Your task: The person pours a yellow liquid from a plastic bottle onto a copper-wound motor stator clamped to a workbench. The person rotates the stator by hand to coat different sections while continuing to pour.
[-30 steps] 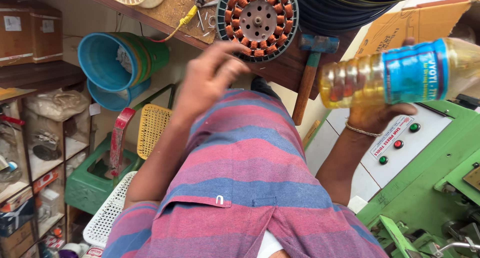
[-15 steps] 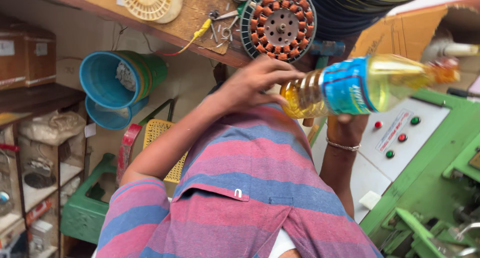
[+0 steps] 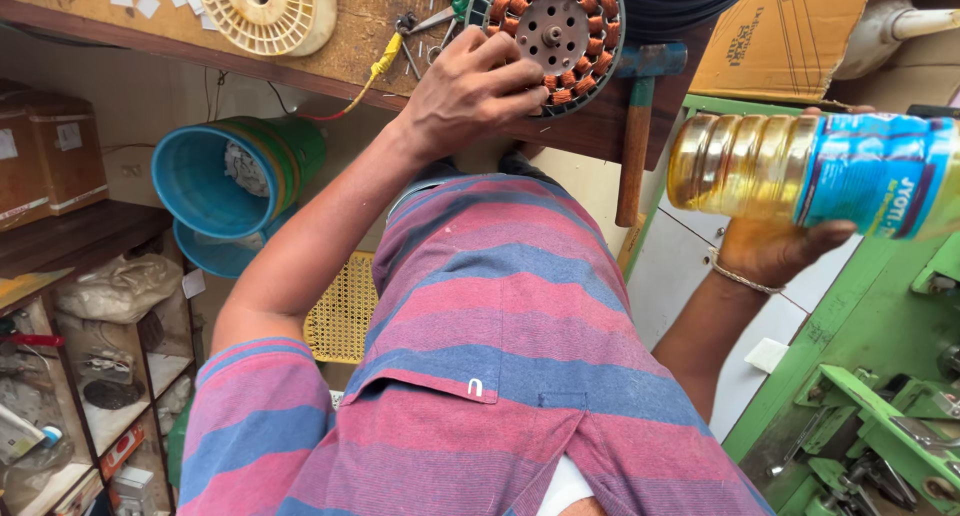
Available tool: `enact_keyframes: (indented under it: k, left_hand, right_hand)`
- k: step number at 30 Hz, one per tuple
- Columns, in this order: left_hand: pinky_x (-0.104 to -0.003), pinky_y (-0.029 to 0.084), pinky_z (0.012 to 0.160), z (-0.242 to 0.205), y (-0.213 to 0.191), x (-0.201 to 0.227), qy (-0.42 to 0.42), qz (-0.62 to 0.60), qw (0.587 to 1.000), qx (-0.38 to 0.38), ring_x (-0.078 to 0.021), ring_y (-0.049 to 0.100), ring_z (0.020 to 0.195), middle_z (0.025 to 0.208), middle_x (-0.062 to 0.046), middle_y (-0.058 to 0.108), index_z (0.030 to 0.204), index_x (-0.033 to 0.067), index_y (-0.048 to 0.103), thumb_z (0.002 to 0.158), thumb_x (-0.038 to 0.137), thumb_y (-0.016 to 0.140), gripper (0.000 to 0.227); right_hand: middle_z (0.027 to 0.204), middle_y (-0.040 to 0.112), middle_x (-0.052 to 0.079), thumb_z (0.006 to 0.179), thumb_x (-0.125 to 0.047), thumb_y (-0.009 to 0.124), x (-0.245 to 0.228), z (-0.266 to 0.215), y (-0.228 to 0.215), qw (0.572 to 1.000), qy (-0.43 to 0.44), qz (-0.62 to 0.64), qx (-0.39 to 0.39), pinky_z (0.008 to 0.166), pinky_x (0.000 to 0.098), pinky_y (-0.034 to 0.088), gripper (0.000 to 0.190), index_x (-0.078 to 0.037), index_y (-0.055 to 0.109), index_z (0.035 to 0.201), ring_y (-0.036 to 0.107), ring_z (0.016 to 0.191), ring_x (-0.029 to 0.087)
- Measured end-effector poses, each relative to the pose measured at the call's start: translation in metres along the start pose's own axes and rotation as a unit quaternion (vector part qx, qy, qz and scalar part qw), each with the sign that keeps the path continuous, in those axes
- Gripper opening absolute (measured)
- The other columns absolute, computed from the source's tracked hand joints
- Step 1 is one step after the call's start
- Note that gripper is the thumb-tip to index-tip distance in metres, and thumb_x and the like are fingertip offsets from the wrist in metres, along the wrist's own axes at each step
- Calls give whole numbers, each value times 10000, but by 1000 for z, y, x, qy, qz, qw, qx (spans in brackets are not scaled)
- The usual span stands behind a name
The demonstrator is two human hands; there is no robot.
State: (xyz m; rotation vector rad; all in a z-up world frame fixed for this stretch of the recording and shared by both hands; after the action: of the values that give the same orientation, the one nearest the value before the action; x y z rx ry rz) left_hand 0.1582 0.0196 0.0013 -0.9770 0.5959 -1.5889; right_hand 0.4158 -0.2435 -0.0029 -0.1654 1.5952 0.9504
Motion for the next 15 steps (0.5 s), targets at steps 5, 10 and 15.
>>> enact_keyframes:
  k: [5, 10, 15]
  left_hand:
    - [-295, 492, 796, -6, 9, 9, 55, 62, 996, 30, -173, 615, 1135, 1210, 18, 648, 1181, 138, 731, 907, 147, 719, 274]
    - [-374, 557, 964, -8, -20, -18, -25, -19, 998, 56, -237, 601, 1139, 1228, -5, 635, 1178, 150, 712, 873, 253, 847, 349]
    - [-389, 565, 1023, -6, -29, -33, -14, -105, 994, 14, -261, 609, 1219, 1253, 0, 621, 1168, 169, 704, 861, 227, 891, 364]
  right_hand:
    - [1560, 517, 74, 913, -576, 812, 30, -7, -21, 998, 34, 27, 49, 1262, 457, 373, 982, -86, 369, 1640, 493, 1412, 246]
    - [1522, 539, 53, 900, -571, 824, 38, -13, -10, 998, 60, 17, 23, 1237, 479, 385, 954, -104, 395, 1614, 514, 1392, 238]
    - [1527, 535, 43, 903, -554, 838, 35, -7, -13, 997, 63, 19, 34, 1250, 474, 373, 964, -96, 389, 1622, 507, 1391, 235]
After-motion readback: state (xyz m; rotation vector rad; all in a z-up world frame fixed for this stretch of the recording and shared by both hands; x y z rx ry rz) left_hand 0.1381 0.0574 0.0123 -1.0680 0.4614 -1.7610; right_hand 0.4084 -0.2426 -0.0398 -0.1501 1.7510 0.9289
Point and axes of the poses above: each hand's wrist, its own z-axis towards the middle knuckle, its own y-axis out of the palm, x = y × z, the point moved 7 cm from there along z, towards the middle knuckle
